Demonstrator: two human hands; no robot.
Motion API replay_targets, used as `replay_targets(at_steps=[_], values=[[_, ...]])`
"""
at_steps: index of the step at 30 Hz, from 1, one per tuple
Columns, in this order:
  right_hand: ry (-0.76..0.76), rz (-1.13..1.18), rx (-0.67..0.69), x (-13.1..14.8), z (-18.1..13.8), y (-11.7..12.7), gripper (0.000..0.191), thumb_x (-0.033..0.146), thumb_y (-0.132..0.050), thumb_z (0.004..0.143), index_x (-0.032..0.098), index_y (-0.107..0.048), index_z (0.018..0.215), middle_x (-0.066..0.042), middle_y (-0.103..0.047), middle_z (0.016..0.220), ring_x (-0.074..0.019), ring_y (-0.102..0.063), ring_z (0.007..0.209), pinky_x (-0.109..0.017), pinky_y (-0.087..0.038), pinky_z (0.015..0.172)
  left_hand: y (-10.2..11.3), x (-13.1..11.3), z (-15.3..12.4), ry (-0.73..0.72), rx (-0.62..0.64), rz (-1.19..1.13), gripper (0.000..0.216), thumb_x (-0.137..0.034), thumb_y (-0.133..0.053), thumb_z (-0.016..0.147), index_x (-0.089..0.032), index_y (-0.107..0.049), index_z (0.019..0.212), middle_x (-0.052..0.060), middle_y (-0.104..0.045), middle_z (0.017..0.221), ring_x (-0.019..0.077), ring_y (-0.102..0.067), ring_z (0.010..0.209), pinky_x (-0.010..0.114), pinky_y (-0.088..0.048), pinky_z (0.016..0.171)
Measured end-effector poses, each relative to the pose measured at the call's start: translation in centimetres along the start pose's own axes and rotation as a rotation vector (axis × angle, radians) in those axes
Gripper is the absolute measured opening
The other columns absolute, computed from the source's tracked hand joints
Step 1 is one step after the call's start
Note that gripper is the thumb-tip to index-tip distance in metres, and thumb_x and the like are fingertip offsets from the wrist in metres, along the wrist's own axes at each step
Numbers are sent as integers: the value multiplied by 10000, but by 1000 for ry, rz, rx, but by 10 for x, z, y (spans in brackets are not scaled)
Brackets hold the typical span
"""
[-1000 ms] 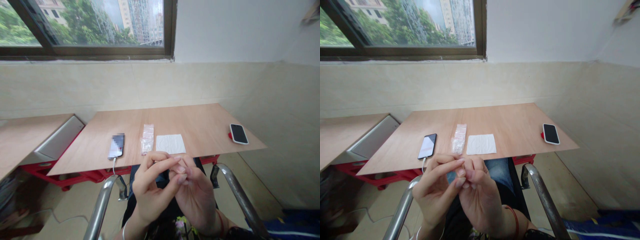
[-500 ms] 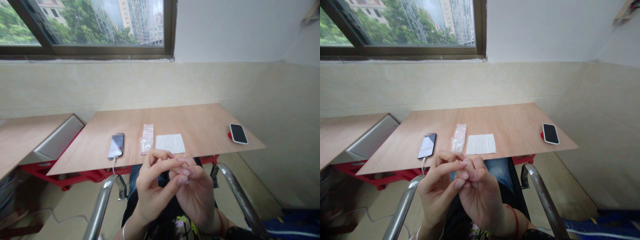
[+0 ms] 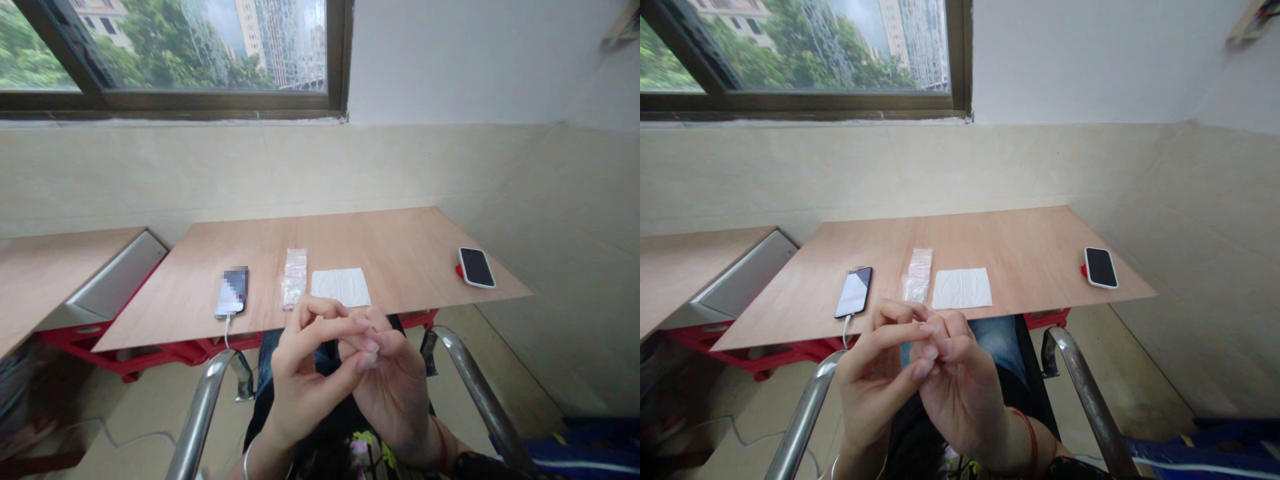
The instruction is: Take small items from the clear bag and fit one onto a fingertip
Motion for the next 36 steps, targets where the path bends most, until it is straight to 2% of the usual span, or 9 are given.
replay_targets(at_steps=[8,15,22,27,31,34,36], values=[[-26,-6,-9,-1,0,2,242,101,-667,712,169,-471,587,38,-450,654,-39,-430,585,-55,-429,537,1,1,-3,-16,-39,12,267,-337,-742,773,-262,-710,1027,33,-562,816,184,-523,832,344,-495,745],[-31,1,-32,-2,2,6,269,110,-676,710,168,-444,586,41,-449,680,-27,-371,540,-39,-409,517,-1,-1,0,-14,-31,36,223,-268,-739,774,-256,-708,994,23,-524,752,185,-509,801,339,-478,700],[-73,46,2,-4,3,6,276,115,-700,706,167,-455,591,49,-434,655,-28,-356,528,-39,-400,509,0,-1,0,13,-23,71,208,-262,-735,771,-277,-705,976,27,-494,753,201,-507,816,353,-479,684],[-70,31,-5,-4,3,5,326,144,-711,697,169,-405,588,50,-411,657,-28,-329,524,-36,-382,499,0,-3,0,8,-16,68,209,-252,-733,772,-261,-701,978,23,-483,747,193,-511,815,338,-484,687],[60,-138,-42,4,1,2,410,164,-692,691,177,-305,554,50,-346,612,-58,-288,514,-87,-390,487,-3,-2,-2,-1,25,43,246,-238,-714,782,-256,-694,1027,32,-506,793,199,-528,853,347,-499,727],[238,-285,-71,16,-4,-3,472,150,-685,692,169,-240,534,50,-274,558,-80,-315,530,-142,-440,570,-6,-2,-5,1,68,23,295,-267,-683,815,-264,-674,1110,66,-561,886,215,-548,901,385,-525,773],[305,-358,-98,21,-7,-4,483,158,-688,699,170,-235,531,48,-270,550,-93,-339,544,-174,-458,606,-7,-2,-6,2,57,31,303,-279,-660,837,-271,-665,1140,80,-585,927,216,-559,913,393,-538,779]])
Point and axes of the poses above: each hand's wrist, its own z-axis towards the middle knuckle, its own y-axis out of the back of the hand, x = y × z, the point moved 7 cm from there along z, towards the middle knuckle
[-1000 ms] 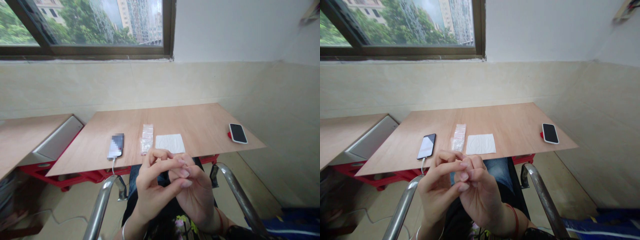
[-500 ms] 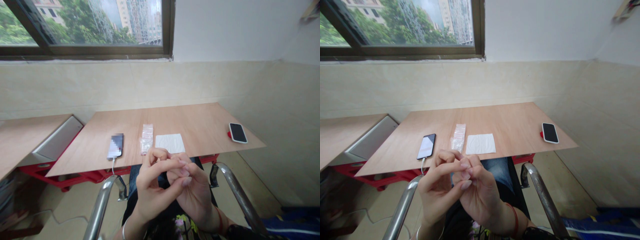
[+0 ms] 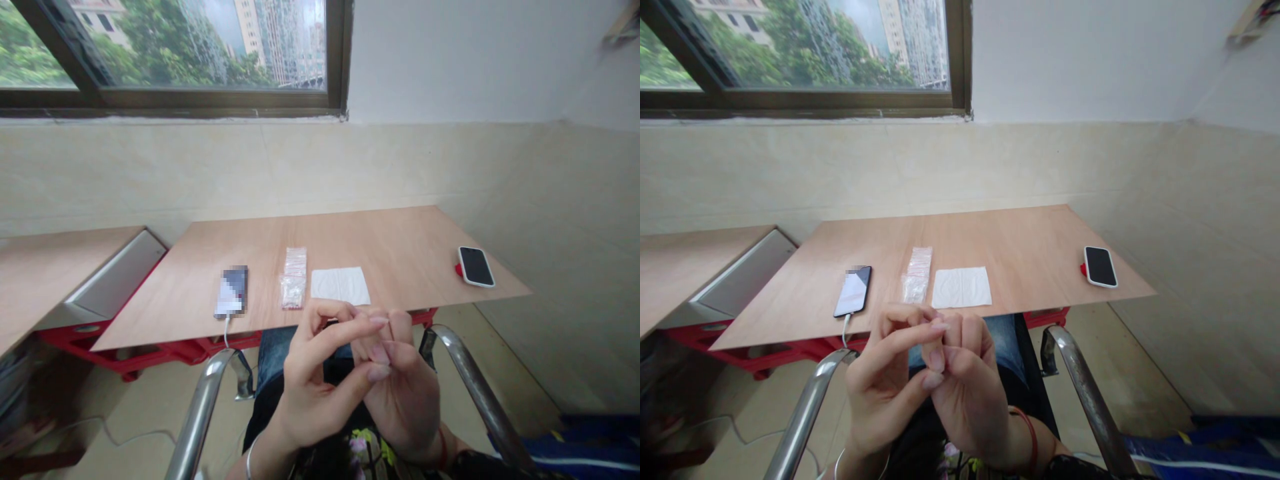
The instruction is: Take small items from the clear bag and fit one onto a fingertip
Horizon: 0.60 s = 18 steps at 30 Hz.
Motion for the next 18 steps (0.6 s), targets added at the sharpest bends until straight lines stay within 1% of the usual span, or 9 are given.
replay_targets(at_steps=[4,6,9,11,14,16,18], values=[[12,-42,-44,1,-1,4,439,145,-662,720,173,-264,537,41,-352,571,-98,-402,598,-179,-465,631,3,2,0,9,-55,23,289,-271,-658,847,-261,-680,1135,75,-610,931,190,-583,896,329,-543,744],[8,-34,-39,-1,-1,4,412,136,-655,720,175,-289,534,39,-384,574,-99,-420,610,-170,-454,600,4,2,0,6,-71,24,288,-258,-673,839,-254,-689,1126,68,-619,925,177,-594,888,302,-544,744],[24,-32,-45,0,-2,5,372,120,-647,721,184,-336,527,37,-404,567,-106,-433,607,-174,-438,557,5,-1,1,-19,-76,1,287,-248,-687,828,-249,-695,1115,59,-629,921,169,-607,879,296,-557,755],[42,-33,-45,2,-3,3,367,107,-641,726,184,-345,523,37,-405,562,-107,-441,607,-180,-435,554,4,-4,1,-26,-77,-6,275,-251,-682,832,-249,-697,1107,58,-636,915,169,-613,871,303,-568,755],[53,-31,-32,3,-5,-1,395,111,-643,732,173,-318,517,41,-384,550,-97,-454,603,-168,-425,550,3,-8,3,-35,-93,6,252,-252,-666,846,-236,-699,1095,52,-649,892,165,-623,857,297,-578,732],[40,-25,-41,0,-8,-2,426,113,-643,740,162,-286,512,47,-349,537,-82,-446,572,-154,-407,537,4,-12,3,-60,-122,33,234,-210,-654,853,-227,-702,1081,39,-663,875,155,-629,841,283,-579,713],[25,-20,-45,-5,-10,-3,452,112,-624,766,154,-250,515,54,-307,517,-65,-402,500,-151,-359,485,7,-15,2,-88,-173,70,221,-177,-636,862,-228,-703,1067,25,-679,856,148,-633,816,281,-581,691]])
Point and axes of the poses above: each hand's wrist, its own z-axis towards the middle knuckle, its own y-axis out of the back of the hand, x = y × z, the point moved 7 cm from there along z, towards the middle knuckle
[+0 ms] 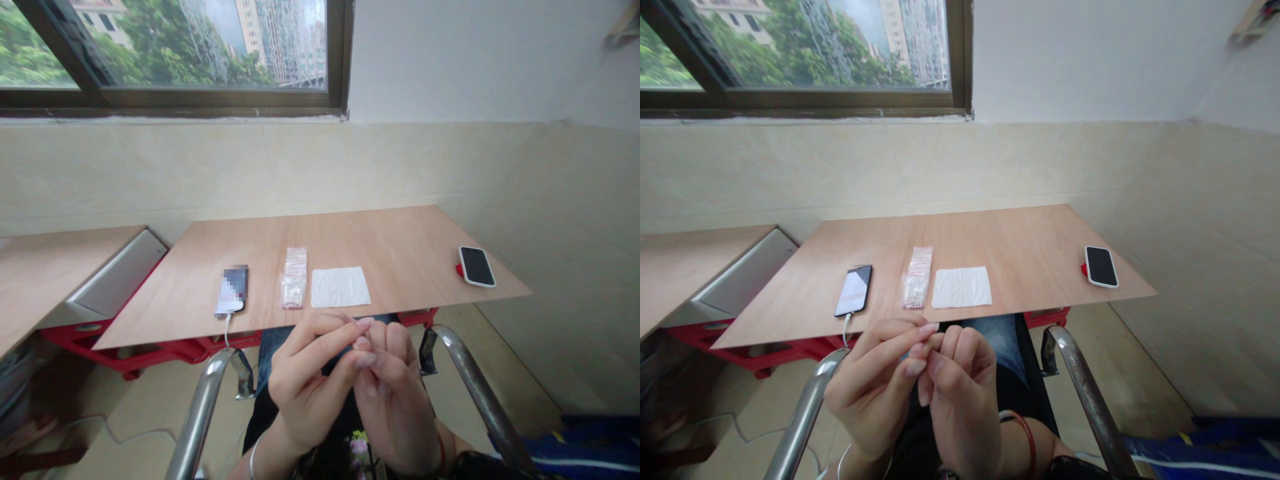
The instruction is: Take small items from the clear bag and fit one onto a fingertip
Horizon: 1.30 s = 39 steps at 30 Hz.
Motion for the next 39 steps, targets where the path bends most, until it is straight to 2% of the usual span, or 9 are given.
replay_targets(at_steps=[5,9,18,28,35,39], values=[[40,26,87,-8,-4,-4,447,123,-594,803,157,-235,538,64,-292,526,-48,-290,377,-202,-191,350,4,-3,-2,-10,-39,69,203,-163,-622,872,-221,-707,1047,26,-700,860,148,-643,785,294,-586,662],[45,67,98,-8,-2,-3,435,119,-593,808,162,-242,553,63,-296,545,-48,-312,390,-203,-157,327,3,-4,-1,-10,-13,61,216,-145,-653,848,-213,-710,1045,19,-693,833,138,-642,776,278,-584,663],[24,79,87,-6,-1,-4,447,99,-590,806,150,-225,552,65,-293,549,-42,-321,432,-160,-263,418,2,-5,1,-2,-5,65,220,-121,-663,831,-196,-712,1032,15,-695,830,131,-646,788,266,-587,681],[8,81,85,-8,-2,-3,412,91,-574,797,152,-245,557,62,-328,565,-39,-353,456,-121,-321,447,3,-2,-1,-12,-8,47,259,-117,-666,830,-213,-703,1068,21,-691,826,139,-642,793,277,-583,671],[8,65,74,-9,-2,-5,446,129,-608,780,148,-237,531,64,-326,525,-55,-377,472,-137,-407,521,11,-5,-9,-119,-137,154,317,-92,-695,799,-226,-692,1086,11,-675,801,151,-640,793,310,-588,680],[23,66,79,-8,-2,-7,465,136,-624,780,145,-235,525,59,-331,529,-60,-382,484,-137,-395,503,14,-8,-13,-197,-180,255,305,-95,-715,782,-214,-693,1061,14,-674,838,148,-632,779,346,-584,725]])
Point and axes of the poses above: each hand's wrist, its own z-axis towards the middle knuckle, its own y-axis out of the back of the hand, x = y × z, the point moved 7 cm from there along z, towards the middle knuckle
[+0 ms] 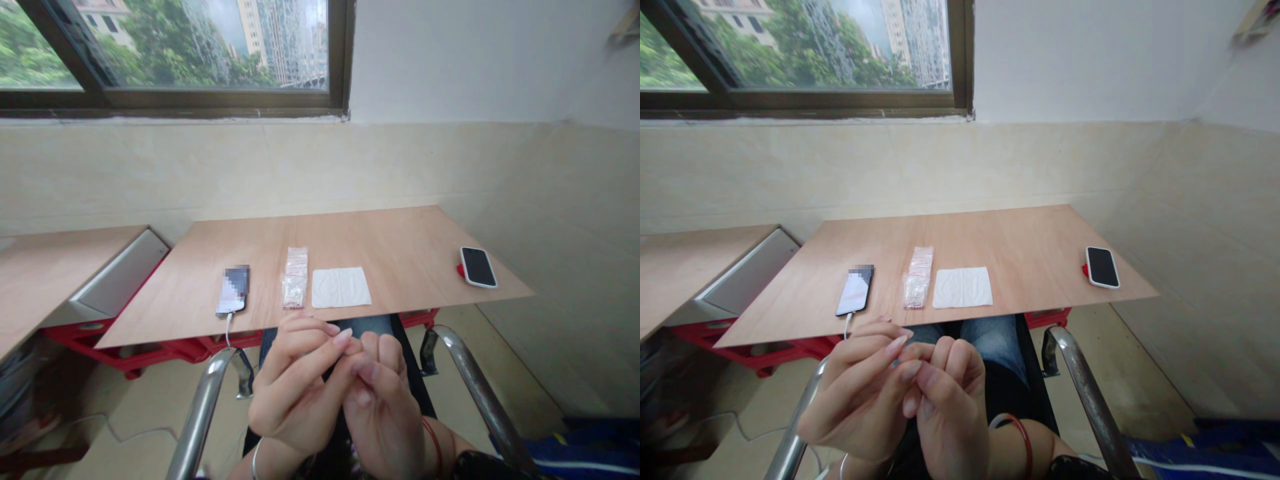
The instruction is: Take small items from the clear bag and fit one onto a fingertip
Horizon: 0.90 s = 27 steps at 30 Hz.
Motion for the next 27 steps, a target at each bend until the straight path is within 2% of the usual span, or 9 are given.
replay_targets(at_steps=[11,17,23,27], values=[[-29,22,46,-3,-3,-4,462,125,-604,806,148,-235,529,58,-304,533,-54,-435,519,-116,-440,567,5,-2,-5,-105,-100,127,229,-176,-715,805,-225,-673,1025,-4,-661,820,135,-617,714,352,-560,709],[-46,54,20,-6,-1,3,442,129,-610,813,144,-251,555,57,-350,572,-34,-449,558,-82,-453,595,1,4,-9,-79,-109,94,247,-137,-716,791,-211,-686,1025,12,-676,840,138,-613,727,367,-556,741],[-54,69,-2,-7,0,8,409,110,-611,811,148,-284,569,56,-395,588,-32,-495,604,-72,-462,612,-2,10,-9,-17,-96,35,197,-137,-696,804,-219,-688,983,13,-662,817,149,-611,745,348,-558,653],[-18,51,-29,-4,1,12,377,100,-609,802,156,-325,560,53,-416,582,-41,-513,621,-79,-466,613,-3,10,-5,-8,-121,-3,117,-133,-684,812,-199,-688,908,1,-653,778,126,-592,698,347,-545,706]])
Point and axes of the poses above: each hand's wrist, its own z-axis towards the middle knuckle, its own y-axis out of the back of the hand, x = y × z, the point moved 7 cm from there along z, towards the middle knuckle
